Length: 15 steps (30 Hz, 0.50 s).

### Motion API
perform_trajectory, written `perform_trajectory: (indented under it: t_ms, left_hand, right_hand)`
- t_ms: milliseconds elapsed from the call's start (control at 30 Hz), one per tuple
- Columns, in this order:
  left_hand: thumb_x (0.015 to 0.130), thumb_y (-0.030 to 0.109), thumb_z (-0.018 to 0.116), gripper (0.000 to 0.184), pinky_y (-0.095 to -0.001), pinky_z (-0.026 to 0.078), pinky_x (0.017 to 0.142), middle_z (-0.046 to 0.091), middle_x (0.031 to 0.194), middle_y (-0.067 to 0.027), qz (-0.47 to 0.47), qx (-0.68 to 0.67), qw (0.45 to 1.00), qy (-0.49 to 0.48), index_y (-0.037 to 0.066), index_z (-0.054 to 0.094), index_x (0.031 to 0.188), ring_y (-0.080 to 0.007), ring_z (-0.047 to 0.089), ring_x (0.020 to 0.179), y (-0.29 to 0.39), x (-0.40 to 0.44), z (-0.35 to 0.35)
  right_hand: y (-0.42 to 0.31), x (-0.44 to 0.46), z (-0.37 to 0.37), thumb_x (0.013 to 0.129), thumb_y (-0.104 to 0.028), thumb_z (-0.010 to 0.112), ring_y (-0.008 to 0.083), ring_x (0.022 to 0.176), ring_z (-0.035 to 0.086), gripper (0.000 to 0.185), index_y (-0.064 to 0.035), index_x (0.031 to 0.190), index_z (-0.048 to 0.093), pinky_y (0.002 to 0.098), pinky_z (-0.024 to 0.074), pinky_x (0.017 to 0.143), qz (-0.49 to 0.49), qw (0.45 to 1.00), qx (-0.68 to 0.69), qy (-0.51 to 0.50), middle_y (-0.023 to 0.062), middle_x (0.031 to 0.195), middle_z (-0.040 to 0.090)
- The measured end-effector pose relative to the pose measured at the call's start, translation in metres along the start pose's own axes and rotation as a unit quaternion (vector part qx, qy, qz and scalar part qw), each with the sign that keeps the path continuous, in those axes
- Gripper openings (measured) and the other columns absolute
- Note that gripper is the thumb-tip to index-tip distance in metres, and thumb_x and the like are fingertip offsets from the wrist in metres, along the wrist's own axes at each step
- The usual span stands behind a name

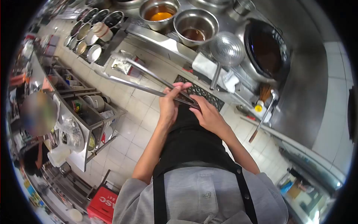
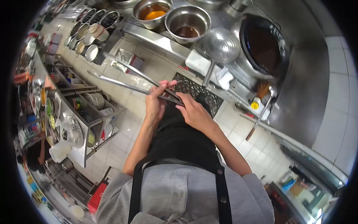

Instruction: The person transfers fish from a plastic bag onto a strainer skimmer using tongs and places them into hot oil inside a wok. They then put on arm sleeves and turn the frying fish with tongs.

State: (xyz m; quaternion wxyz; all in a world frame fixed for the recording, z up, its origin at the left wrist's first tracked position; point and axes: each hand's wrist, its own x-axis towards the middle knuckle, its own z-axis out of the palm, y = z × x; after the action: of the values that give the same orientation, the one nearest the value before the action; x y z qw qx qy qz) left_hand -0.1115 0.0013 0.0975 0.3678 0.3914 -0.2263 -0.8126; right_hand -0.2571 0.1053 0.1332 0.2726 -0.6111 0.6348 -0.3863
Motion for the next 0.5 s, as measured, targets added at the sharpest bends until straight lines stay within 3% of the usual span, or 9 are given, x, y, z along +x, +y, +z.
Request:
perform_trajectory:
  t_ms: [133, 167, 233, 367, 433, 500]
  left_hand:
    - [0.097, 0.009, 0.054, 0.03, -0.0398, 0.049, 0.101, 0.069, 0.12, -0.0234, -0.121, -0.076, 0.988, 0.065, -0.006, 0.056, 0.122, -0.0298, 0.065, 0.114, -0.036, 0.01, -0.043]
    - [0.096, 0.009, 0.054, 0.031, -0.0416, 0.048, 0.101, 0.069, 0.121, -0.0234, -0.174, -0.087, 0.978, 0.08, -0.006, 0.055, 0.123, -0.0317, 0.065, 0.115, -0.052, 0.017, -0.058]
    - [0.093, 0.011, 0.054, 0.033, -0.0473, 0.045, 0.106, 0.07, 0.114, -0.0137, -0.261, -0.038, 0.96, 0.098, -0.003, 0.055, 0.123, -0.0307, 0.063, 0.118, -0.079, 0.028, -0.071]
    - [0.091, 0.009, 0.051, 0.026, -0.0482, 0.049, 0.101, 0.073, 0.106, -0.0144, -0.391, -0.078, 0.916, 0.03, -0.004, 0.058, 0.113, -0.0325, 0.065, 0.112, -0.18, 0.051, -0.101]
    - [0.09, 0.012, 0.051, 0.021, -0.0501, 0.048, 0.102, 0.074, 0.1, -0.0098, -0.467, -0.006, 0.883, 0.05, 0.003, 0.061, 0.106, -0.0315, 0.064, 0.114, -0.211, 0.048, -0.066]
    - [0.091, 0.016, 0.051, 0.021, -0.0493, 0.043, 0.104, 0.074, 0.104, -0.0073, -0.502, 0.058, 0.863, 0.014, 0.006, 0.062, 0.106, -0.0303, 0.063, 0.118, -0.252, 0.051, -0.046]
  right_hand:
    - [0.023, -0.036, 0.014, 0.09, -0.019, 0.074, 0.0414, 0.085, 0.066, 0.029, -0.0027, 0.099, 0.051, 0.048, 0.0508, 0.073, 0.183, 0.979, 0.08, -0.046, 0.0195, 0.089, 0.065]
    - [0.036, -0.047, 0.013, 0.091, -0.017, 0.072, 0.0421, 0.084, 0.065, 0.026, -0.0025, 0.099, 0.051, 0.0482, 0.0495, 0.072, 0.149, 0.985, 0.064, -0.05, 0.0198, 0.086, 0.064]
    - [0.056, -0.073, 0.016, 0.093, -0.014, 0.069, 0.0428, 0.083, 0.064, 0.022, -0.0025, 0.098, 0.05, 0.0472, 0.0494, 0.071, 0.117, 0.991, 0.062, 0.022, 0.0201, 0.086, 0.064]
    - [0.084, -0.123, 0.001, 0.093, -0.011, 0.067, 0.0432, 0.081, 0.064, 0.02, -0.0018, 0.098, 0.05, 0.0493, 0.0489, 0.07, 0.191, 0.972, 0.135, 0.016, 0.0196, 0.081, 0.064]
    - [0.099, -0.154, -0.003, 0.093, -0.012, 0.07, 0.0366, 0.071, 0.064, 0.021, 0.0001, 0.091, 0.054, 0.043, 0.0487, 0.065, 0.179, 0.977, 0.098, 0.067, 0.0193, 0.079, 0.063]
    - [0.109, -0.182, -0.011, 0.092, -0.011, 0.072, 0.0364, 0.068, 0.064, 0.021, 0.0003, 0.088, 0.054, 0.0422, 0.0484, 0.063, 0.243, 0.951, 0.111, 0.153, 0.0195, 0.076, 0.063]
